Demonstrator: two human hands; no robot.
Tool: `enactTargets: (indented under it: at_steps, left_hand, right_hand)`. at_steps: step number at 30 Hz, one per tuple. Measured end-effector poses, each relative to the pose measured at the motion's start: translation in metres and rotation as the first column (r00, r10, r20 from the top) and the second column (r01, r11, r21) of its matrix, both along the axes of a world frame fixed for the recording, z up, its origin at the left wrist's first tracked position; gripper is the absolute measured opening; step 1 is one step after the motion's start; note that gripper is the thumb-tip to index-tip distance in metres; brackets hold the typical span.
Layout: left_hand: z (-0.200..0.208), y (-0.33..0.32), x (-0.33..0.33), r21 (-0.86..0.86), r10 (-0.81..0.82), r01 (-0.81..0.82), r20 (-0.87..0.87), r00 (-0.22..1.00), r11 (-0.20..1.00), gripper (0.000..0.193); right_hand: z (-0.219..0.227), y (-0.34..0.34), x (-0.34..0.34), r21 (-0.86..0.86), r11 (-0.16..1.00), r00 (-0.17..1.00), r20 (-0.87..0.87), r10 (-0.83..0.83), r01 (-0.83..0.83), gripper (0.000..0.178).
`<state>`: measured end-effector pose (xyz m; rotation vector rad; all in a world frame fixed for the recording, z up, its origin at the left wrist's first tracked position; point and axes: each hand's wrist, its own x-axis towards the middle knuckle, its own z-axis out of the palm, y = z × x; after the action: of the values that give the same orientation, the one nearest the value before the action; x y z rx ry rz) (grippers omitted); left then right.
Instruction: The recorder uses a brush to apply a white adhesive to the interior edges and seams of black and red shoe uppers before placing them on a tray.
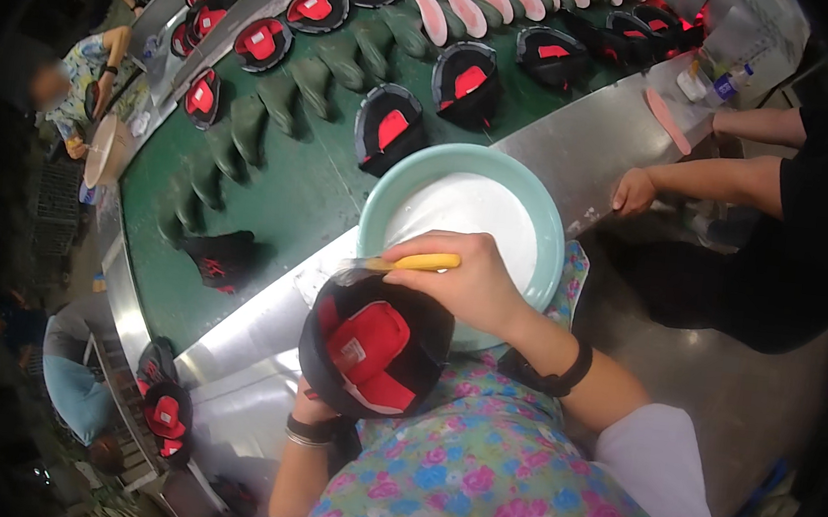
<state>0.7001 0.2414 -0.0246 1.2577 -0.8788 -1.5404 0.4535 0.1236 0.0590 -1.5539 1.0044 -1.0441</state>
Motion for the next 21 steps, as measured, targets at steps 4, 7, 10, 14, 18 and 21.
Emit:
enactTargets:
  at_steps: [4, 7, 10, 14, 18, 21]
  left_hand:
    - [0.006, -0.008, -0.005, -0.109, -0.007, 0.009, 0.018, 1.0, 0.994, 0.066]
    - [0.006, -0.012, -0.001, -0.129, 0.07, -0.069, 0.007, 0.998, 0.989, 0.068]
    - [0.013, -0.008, -0.005, 0.001, 0.249, -0.264, -0.336, 0.908, 0.965, 0.057]
    - [-0.005, -0.008, 0.006, -0.032, 0.319, -0.336, -0.239, 0.917, 0.941, 0.05]
    - [-0.003, -0.01, 0.021, -0.082, 0.356, -0.357, -0.027, 0.934, 0.931, 0.036]
    - [-0.019, -0.008, 0.034, -0.495, 0.347, -0.154, 0.325, 0.88, 0.855, 0.025]
  right_hand:
    - [-0.024, 0.002, -0.007, -0.021, 0.977, 0.968, -0.131, -0.212, 0.211, 0.016]
    - [-0.033, 0.013, -0.007, -0.089, 0.938, 0.89, -0.295, -0.346, 0.335, 0.019]
    - [-0.028, 0.027, 0.004, 0.071, 0.944, 0.903, -0.32, -0.286, 0.324, 0.02]
    - [-0.017, 0.041, 0.017, 0.204, 0.942, 0.931, -0.308, -0.195, 0.265, 0.024]
    - [0.02, 0.051, 0.024, 0.304, 0.935, 0.971, -0.204, -0.122, 0.182, 0.019]
    - [0.025, 0.054, 0.025, 0.248, 0.967, 0.989, -0.149, -0.027, 0.063, 0.016]
